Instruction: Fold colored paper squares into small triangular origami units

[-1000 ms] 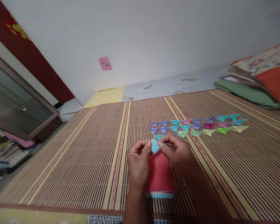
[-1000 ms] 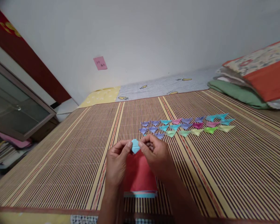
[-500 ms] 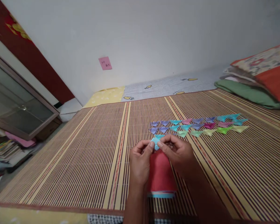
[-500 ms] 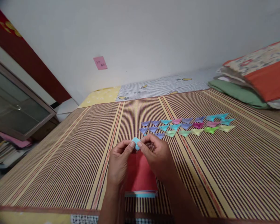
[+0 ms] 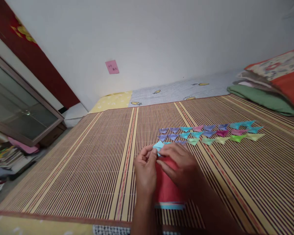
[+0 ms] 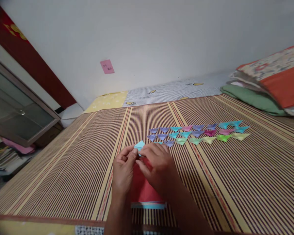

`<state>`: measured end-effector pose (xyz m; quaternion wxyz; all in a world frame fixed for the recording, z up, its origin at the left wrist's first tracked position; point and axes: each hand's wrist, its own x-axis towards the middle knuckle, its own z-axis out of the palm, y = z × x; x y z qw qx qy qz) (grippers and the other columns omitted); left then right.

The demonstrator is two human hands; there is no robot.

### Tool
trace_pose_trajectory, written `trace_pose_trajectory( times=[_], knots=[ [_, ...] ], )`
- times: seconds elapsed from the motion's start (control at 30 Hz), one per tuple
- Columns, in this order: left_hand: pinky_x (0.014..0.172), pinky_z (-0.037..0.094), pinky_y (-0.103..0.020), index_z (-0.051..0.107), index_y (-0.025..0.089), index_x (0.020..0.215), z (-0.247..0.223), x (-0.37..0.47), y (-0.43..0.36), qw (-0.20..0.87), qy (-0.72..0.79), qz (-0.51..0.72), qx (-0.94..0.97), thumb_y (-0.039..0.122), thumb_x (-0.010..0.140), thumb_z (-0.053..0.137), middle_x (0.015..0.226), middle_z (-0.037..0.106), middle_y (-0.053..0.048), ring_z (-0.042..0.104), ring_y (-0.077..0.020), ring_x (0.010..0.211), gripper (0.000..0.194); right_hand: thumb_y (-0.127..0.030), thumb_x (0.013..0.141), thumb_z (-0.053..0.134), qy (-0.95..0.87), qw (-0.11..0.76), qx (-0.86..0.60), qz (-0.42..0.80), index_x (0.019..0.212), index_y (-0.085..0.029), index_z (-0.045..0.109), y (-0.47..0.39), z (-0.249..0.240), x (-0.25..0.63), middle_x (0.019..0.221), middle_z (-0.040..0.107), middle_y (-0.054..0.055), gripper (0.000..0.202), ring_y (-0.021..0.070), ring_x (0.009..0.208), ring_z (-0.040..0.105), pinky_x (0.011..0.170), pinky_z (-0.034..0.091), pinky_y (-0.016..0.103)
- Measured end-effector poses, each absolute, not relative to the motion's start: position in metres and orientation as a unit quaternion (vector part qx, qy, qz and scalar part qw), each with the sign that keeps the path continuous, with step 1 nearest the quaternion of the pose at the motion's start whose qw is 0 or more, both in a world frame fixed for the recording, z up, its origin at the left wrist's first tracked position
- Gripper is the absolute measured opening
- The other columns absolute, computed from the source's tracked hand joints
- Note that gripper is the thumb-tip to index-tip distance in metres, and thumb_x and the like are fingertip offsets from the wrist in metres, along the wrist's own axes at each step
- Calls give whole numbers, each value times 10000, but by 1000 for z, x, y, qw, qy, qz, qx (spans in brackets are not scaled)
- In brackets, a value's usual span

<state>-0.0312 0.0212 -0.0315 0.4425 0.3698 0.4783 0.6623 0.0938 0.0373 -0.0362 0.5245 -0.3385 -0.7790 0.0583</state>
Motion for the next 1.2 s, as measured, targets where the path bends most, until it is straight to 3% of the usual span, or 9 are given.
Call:
trace_pose_trajectory(
  times=[0.13, 0.23, 0.37, 0.47, 0.57, 0.77, 1.03, 1.2],
  knots=[
    [631, 509, -240, 731, 154, 849, -30, -36, 20, 455, 469, 626, 426, 273, 874, 708, 711, 720, -17, 646, -133, 630, 124, -235, 946, 646, -660, 594, -404, 220, 887, -219, 675, 40, -35, 105, 861, 704, 33, 67, 198, 812, 674, 740, 533, 343],
    [637, 498, -239, 736, 151, 863, -27, -35, 18, 482, 442, 594, 469, 275, 899, 695, 702, 706, -17, 616, -123, 622, 136, -340, 877, 732, -573, 574, -415, 412, 1021, -216, 717, 44, -43, 109, 822, 727, 27, 191, 183, 720, 686, 664, 559, 320],
    [620, 476, -227, 705, 167, 1048, -27, -32, 17, 480, 432, 602, 470, 270, 897, 719, 700, 650, 19, 591, -114, 620, 184, -307, 825, 773, -503, 572, -351, 544, 842, -209, 685, 49, -50, 105, 718, 688, -7, 132, 142, 651, 669, 616, 555, 262],
    [684, 502, -243, 647, 208, 1150, -28, -32, 16, 459, 418, 617, 484, 259, 941, 676, 774, 654, 19, 624, -123, 694, 217, -276, 786, 798, -484, 600, -342, 537, 807, -211, 664, 51, -51, 105, 700, 677, -18, 151, 129, 641, 654, 604, 556, 243],
    [755, 520, -256, 688, 210, 1066, -29, -34, 14, 441, 413, 592, 533, 212, 949, 645, 898, 696, -22, 652, -141, 807, 125, -268, 785, 773, -490, 613, -362, 503, 823, -211, 685, 53, -49, 108, 718, 695, -4, 111, 137, 637, 656, 600, 566, 255],
    [810, 543, -275, 755, 212, 984, -33, -36, 15, 442, 419, 584, 536, 149, 885, 721, 967, 736, -40, 692, -167, 881, 122, -261, 830, 700, -506, 594, -377, 499, 842, -200, 723, 50, -42, 115, 570, 618, -36, 66, 122, 514, 597, 505, 523, 239],
    [733, 567, -239, 794, 196, 867, -31, -39, 17, 418, 408, 642, 497, 183, 872, 751, 807, 750, -24, 700, -143, 757, 45, -176, 810, 708, -578, 572, -288, 506, 950, -222, 773, 46, -37, 118, 934, 749, 38, 161, 175, 844, 738, 768, 643, 308],
    [710, 578, -232, 785, 183, 856, -30, -37, 16, 429, 423, 643, 473, 204, 858, 773, 780, 762, -31, 716, -142, 728, 24, -194, 887, 699, -620, 583, -293, 435, 863, -219, 753, 45, -35, 114, 861, 711, 20, 64, 154, 766, 710, 686, 627, 277]
  ],
)
